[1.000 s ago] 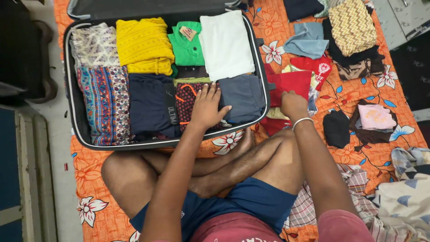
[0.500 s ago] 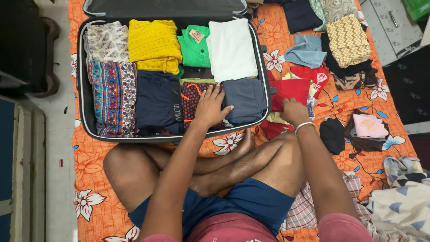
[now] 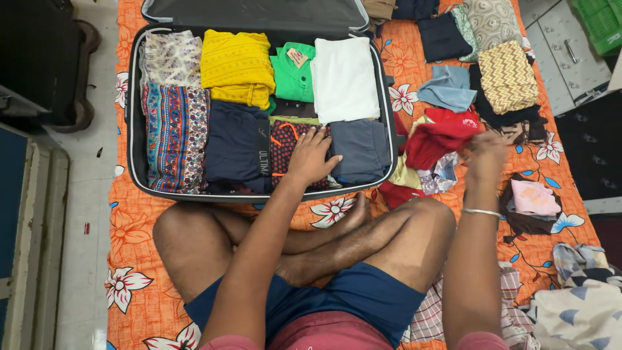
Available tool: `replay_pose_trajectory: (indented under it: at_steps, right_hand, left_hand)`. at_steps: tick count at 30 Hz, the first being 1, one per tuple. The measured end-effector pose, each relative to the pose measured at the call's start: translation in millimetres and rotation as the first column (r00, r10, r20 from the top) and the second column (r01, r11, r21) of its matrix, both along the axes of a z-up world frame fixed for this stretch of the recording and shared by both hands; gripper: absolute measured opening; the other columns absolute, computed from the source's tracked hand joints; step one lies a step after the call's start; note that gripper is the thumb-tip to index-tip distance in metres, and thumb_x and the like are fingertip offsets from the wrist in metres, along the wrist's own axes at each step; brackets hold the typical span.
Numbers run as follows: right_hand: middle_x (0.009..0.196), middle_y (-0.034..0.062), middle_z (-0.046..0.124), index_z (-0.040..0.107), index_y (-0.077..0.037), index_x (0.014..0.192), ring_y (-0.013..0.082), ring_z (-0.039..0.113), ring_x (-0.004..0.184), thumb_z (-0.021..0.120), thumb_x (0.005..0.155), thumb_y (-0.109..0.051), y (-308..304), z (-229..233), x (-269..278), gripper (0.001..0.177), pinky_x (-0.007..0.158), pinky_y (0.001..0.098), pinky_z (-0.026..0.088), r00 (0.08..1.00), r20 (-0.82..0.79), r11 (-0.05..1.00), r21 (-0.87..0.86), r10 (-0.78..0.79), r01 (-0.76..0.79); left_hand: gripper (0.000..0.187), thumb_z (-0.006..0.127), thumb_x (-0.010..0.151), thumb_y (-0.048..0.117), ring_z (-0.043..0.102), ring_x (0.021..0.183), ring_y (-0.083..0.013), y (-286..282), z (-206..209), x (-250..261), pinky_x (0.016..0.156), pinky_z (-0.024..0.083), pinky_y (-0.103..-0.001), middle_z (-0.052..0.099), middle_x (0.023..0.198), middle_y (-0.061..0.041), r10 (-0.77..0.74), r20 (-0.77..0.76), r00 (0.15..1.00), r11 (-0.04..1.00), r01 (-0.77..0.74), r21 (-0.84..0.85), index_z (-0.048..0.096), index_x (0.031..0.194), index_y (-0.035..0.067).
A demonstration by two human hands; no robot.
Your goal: The person folds a white t-shirt and places it into an open suitcase. They then fold a red t-shirt and place it in the suitcase. Finally, they fold a patterned shirt and place it in the suitcase.
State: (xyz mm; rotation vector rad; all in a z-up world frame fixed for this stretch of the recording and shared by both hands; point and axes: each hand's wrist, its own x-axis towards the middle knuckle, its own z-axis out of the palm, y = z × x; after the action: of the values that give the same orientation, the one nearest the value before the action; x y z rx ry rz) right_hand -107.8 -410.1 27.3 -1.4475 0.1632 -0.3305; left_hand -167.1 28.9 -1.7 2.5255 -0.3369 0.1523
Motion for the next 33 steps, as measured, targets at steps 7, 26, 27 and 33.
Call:
replay_pose_trajectory:
  at_steps: [7, 26, 27, 33]
  right_hand:
    - [0.101, 0.0084, 0.062, 0.056, -0.008, 0.119, 0.0212, 0.066, 0.087, 0.063, 0.110, -0.006, 32.5, 98.2, -43.7, 0.011, 0.080, 0.0387, 0.058, 0.944, 0.265, 0.974, 0.056, 0.196, -0.218]
    - [0.102, 0.0088, 0.059, 0.050, -0.002, 0.109, 0.0148, 0.058, 0.092, 0.063, 0.107, -0.009, 185.5, 140.6, -125.8, 0.015, 0.094, 0.0266, 0.052, 0.795, 0.446, 0.780, 0.278, 0.412, -0.560]
    - [0.102, 0.0090, 0.059, 0.050, -0.002, 0.108, 0.0152, 0.059, 0.092, 0.063, 0.107, -0.009, 190.0, 142.2, -126.7, 0.014, 0.094, 0.0272, 0.052, 0.792, 0.448, 0.761, 0.306, 0.415, -0.572]
    - [0.114, 0.0111, 0.063, 0.052, -0.001, 0.113, 0.0239, 0.067, 0.107, 0.061, 0.091, -0.009, 211.3, 152.9, -132.0, 0.026, 0.112, 0.0415, 0.057, 0.937, 0.291, 0.732, 0.592, 0.195, -0.336]
  left_hand:
    - [0.062, 0.069, 0.090, 0.046, 0.036, 0.146, -0.0390, -1.0, -4.6, 2.9, 0.119, 0.026, -0.052, 0.045, 0.154, -0.020, 0.008, 0.011, 1.000, 0.999, -0.008, -0.032, 0.063, 0.133, 0.003]
    - [0.067, 0.081, 0.086, 0.034, 0.064, 0.129, -0.0280, -4.6, 63.2, -105.8, 0.108, 0.049, -0.038, 0.066, 0.137, -0.017, -0.196, 0.063, 0.979, 0.696, 0.184, -0.694, 0.058, 0.142, 0.005]
    - [0.065, 0.081, 0.088, 0.034, 0.064, 0.131, -0.0281, -3.0, 62.5, -112.1, 0.110, 0.050, -0.038, 0.066, 0.139, -0.017, -0.200, 0.095, 0.975, 0.694, 0.209, -0.689, 0.059, 0.142, 0.006]
    - [0.055, 0.080, 0.084, 0.024, 0.062, 0.127, -0.0322, 14.6, 63.0, -148.2, 0.107, 0.047, -0.040, 0.064, 0.134, -0.020, -0.198, 0.158, 0.967, 0.650, 0.250, -0.718, 0.063, 0.129, -0.002]
